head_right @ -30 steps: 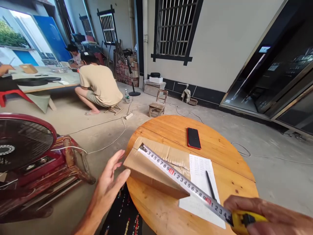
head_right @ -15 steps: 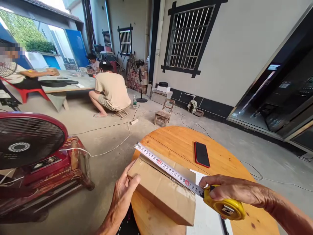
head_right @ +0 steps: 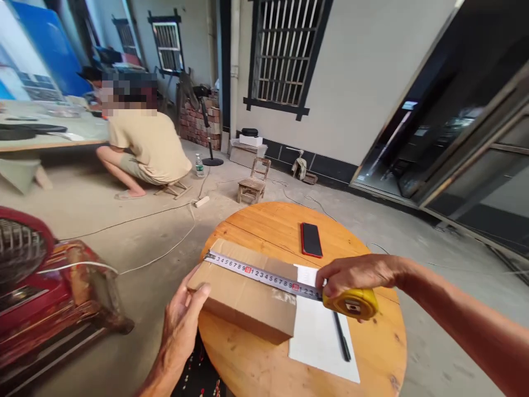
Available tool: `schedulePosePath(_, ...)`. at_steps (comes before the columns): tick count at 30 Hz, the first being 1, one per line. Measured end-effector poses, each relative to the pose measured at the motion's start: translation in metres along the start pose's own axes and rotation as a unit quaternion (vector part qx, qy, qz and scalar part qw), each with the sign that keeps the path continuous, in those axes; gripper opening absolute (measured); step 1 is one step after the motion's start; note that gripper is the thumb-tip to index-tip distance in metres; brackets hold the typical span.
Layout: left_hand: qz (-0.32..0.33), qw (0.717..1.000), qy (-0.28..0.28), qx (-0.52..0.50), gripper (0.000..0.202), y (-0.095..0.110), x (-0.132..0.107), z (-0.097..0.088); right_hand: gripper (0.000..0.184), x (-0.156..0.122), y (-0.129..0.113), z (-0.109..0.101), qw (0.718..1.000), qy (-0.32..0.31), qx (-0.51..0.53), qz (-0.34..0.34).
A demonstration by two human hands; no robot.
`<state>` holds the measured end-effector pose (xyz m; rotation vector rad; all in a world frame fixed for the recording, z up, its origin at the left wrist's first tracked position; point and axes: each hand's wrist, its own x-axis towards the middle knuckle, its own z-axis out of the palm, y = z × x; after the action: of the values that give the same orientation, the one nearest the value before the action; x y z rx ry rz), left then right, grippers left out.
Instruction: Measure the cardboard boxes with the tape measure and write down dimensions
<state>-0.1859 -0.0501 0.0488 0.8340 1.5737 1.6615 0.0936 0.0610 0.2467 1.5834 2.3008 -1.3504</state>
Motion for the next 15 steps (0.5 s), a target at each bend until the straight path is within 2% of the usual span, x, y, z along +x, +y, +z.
schedulePosePath(2,-0.009,1.000,0.008,0.018,0.064,0.003,0.000,-0.001,0.038,-0.003,-0.001,0.002,0.996,-0.075,-0.042,-0.009)
schedulePosePath(7,-0.017,0.999,0.008,0.041,0.065,0.009,-0.003,-0.001,0.044,-0.006,0.000,0.004,0.996,-0.057,-0.068,-0.031)
schedulePosePath(10,-0.009,1.000,-0.009,0.023,0.068,0.008,-0.004,-0.003,0.042,-0.010,0.004,0.002,0.998,-0.046,-0.040,-0.030)
schedulePosePath(12,0.042,0.998,-0.017,0.033,0.071,0.004,-0.003,-0.009,0.040,-0.018,0.012,0.006,0.999,-0.026,0.018,-0.040)
schedulePosePath(14,0.151,0.983,-0.022,0.096,0.074,0.000,0.000,-0.018,0.040,-0.031,0.026,0.018,0.992,-0.030,0.113,-0.048)
schedulePosePath(15,0.215,0.965,-0.030,0.144,0.072,-0.002,0.002,-0.023,0.044,-0.038,0.034,0.028,0.983,-0.047,0.169,-0.047)
